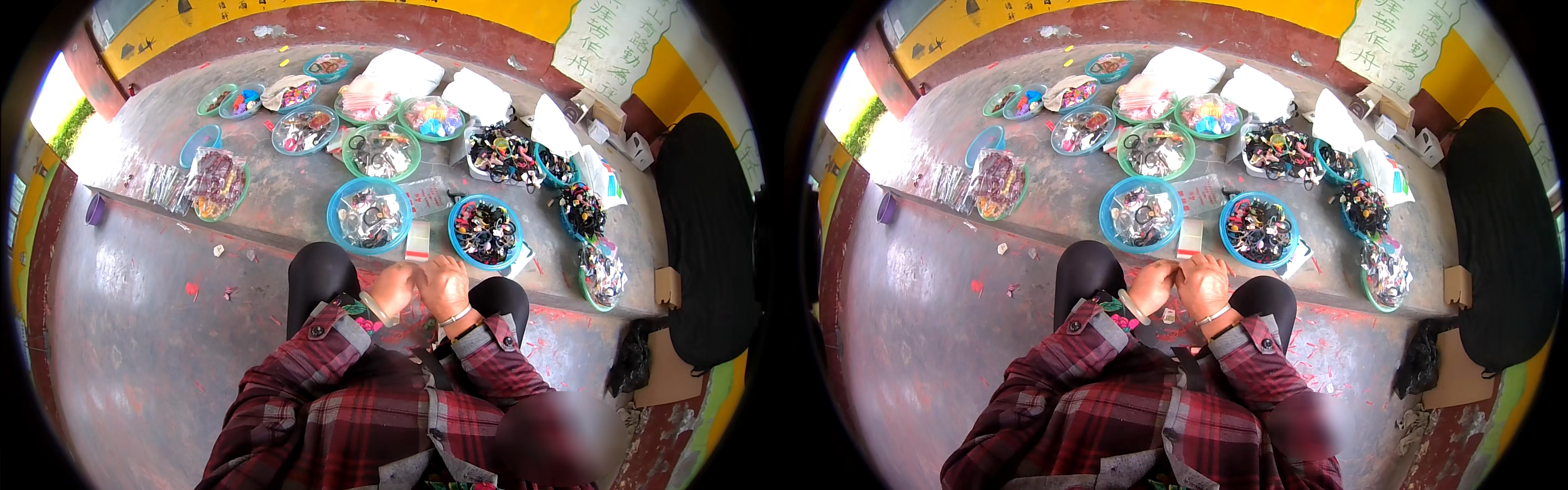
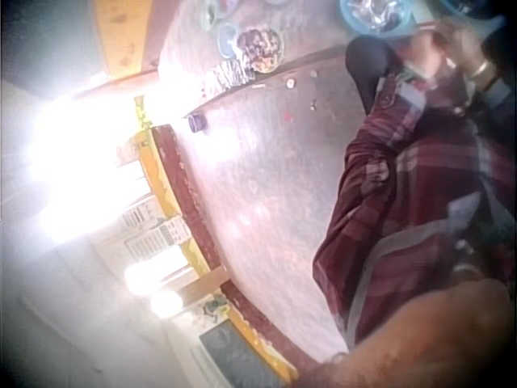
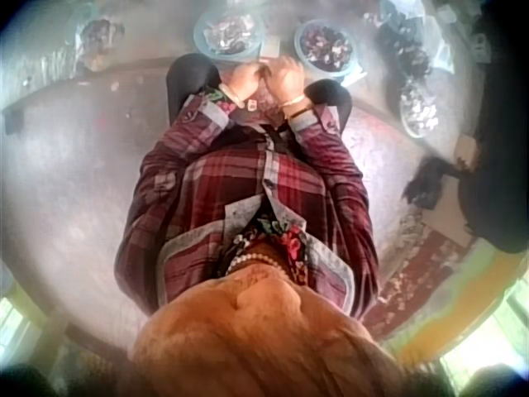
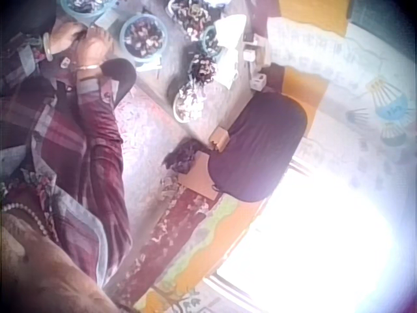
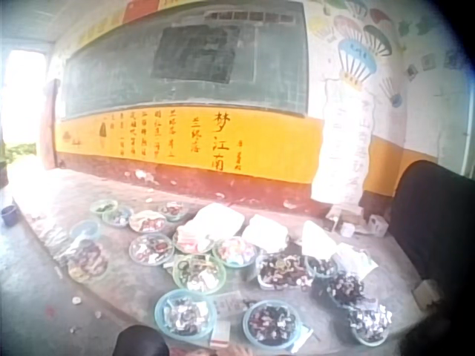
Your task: The person sits on the floor and packs small hair accessories into clear plastic bags. They pick up items from blue bowls, place them into bags, and seal them. The person handles the items one by one, organizing them into individual packages.
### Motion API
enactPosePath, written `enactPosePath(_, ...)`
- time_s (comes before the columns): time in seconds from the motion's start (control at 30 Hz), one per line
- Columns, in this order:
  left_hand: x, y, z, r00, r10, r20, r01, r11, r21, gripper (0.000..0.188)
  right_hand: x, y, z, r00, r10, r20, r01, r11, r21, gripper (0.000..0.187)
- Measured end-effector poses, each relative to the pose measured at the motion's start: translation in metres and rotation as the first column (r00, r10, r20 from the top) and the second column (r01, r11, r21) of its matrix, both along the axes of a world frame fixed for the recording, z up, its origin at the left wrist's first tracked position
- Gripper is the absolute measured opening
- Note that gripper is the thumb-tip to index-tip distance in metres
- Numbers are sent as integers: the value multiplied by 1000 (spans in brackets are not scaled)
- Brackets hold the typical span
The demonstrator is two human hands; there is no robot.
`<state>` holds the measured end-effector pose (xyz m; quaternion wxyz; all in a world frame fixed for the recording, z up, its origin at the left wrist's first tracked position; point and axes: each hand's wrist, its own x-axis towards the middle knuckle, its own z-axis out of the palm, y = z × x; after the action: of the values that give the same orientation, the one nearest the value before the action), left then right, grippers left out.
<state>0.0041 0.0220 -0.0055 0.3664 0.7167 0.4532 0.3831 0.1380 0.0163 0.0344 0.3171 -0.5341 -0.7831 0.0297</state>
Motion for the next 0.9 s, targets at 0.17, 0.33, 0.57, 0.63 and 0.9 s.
enactPosePath(0.17, 3, -2, 0, 1000, 27, 2, -27, 999, 38, 19, 1, 1, -3, 1000, -22, -20, 22, 1000, 12, 5)
enactPosePath(0.33, 0, 3, -8, 999, 36, -36, -38, 998, -58, 18, 1, 3, -3, 989, -24, -145, 23, 1000, -7, 3)
enactPosePath(0.57, 2, 3, -4, 950, 124, 287, -68, 978, -199, 17, 8, 8, -16, 860, -156, -487, -16, 944, -331, 9)
enactPosePath(0.63, -1, 10, -36, 908, 149, 392, -48, 965, -256, 19, 7, 10, -23, 804, -196, -561, -41, 923, -382, 10)
enactPosePath(0.9, -1, 10, -24, 943, 161, 291, -93, 968, -234, 17, 6, 6, -6, 922, -123, -368, 38, 973, -229, 9)
